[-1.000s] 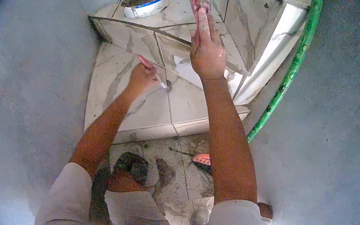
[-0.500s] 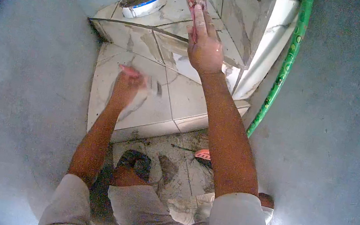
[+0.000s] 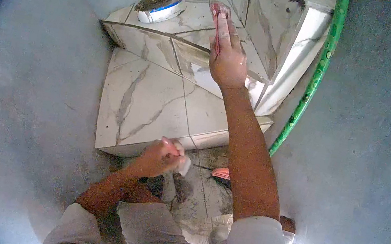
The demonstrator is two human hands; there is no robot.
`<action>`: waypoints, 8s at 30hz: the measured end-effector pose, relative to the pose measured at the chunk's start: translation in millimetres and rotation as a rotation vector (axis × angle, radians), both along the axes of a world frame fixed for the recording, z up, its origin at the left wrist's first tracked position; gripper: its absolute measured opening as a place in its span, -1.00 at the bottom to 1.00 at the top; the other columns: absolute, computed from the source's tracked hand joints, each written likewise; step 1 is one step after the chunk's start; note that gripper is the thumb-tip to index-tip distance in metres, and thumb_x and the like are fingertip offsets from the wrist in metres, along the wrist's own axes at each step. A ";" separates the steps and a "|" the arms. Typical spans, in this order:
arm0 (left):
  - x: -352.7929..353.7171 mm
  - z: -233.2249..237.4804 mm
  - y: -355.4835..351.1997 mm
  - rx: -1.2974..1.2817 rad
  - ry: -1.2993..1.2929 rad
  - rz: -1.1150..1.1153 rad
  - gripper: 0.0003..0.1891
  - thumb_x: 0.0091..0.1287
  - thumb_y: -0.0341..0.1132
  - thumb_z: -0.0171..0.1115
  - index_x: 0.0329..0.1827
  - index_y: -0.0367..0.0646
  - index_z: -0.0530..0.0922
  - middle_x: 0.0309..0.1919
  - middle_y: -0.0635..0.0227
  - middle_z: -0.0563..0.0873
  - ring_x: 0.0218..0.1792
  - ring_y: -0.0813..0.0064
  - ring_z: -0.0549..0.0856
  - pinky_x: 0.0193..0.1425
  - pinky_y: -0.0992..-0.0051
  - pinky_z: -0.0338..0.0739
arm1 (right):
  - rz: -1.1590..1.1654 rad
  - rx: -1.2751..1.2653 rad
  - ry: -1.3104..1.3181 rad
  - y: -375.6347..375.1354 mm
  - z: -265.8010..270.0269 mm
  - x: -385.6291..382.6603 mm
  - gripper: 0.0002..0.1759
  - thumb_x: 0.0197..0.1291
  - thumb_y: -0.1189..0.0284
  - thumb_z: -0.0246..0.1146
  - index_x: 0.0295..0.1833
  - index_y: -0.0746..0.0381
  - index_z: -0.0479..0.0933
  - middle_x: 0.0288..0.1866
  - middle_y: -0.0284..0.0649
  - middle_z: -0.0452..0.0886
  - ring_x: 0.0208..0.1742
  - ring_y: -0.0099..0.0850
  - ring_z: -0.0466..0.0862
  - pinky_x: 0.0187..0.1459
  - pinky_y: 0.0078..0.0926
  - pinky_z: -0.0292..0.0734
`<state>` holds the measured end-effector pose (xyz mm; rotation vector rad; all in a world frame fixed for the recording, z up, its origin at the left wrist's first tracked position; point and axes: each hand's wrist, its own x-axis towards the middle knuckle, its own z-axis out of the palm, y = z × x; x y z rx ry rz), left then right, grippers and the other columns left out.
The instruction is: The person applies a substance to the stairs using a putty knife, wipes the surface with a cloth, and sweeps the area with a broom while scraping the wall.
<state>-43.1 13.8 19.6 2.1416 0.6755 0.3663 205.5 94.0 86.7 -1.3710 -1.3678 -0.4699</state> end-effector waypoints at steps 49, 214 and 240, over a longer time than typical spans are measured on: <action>-161.4 -18.0 333.0 0.673 0.080 0.553 -0.89 0.20 -0.41 0.02 -0.31 -0.20 0.52 -0.37 -0.03 0.61 -0.30 0.02 0.62 -0.16 0.15 0.48 | -0.049 -0.122 -0.001 4.3 -4.2 -10.7 -0.46 0.39 0.40 -0.06 0.46 0.08 0.08 0.20 0.10 0.46 0.13 -0.07 0.56 0.04 -0.25 0.53; -108.1 -82.6 145.6 0.493 0.520 0.631 -0.41 0.17 -0.11 0.13 0.21 -0.28 0.34 0.21 -0.08 0.35 0.26 -0.07 0.32 0.33 0.00 0.21 | -0.589 -1.246 0.300 149.3 -118.9 -225.1 -0.43 0.21 0.15 0.16 0.35 -0.08 0.28 0.32 -0.18 0.15 0.24 -0.05 0.18 0.08 0.13 0.20; -105.6 -78.6 145.2 0.500 0.484 0.637 -0.41 0.14 -0.16 0.26 0.19 -0.28 0.35 0.15 -0.02 0.45 0.20 -0.12 0.40 0.24 -0.01 0.29 | -0.382 -1.390 0.355 186.3 -73.4 -219.5 -0.35 0.13 0.07 0.23 0.32 0.03 0.32 0.35 -0.15 0.22 0.21 -0.05 0.25 0.01 0.10 0.31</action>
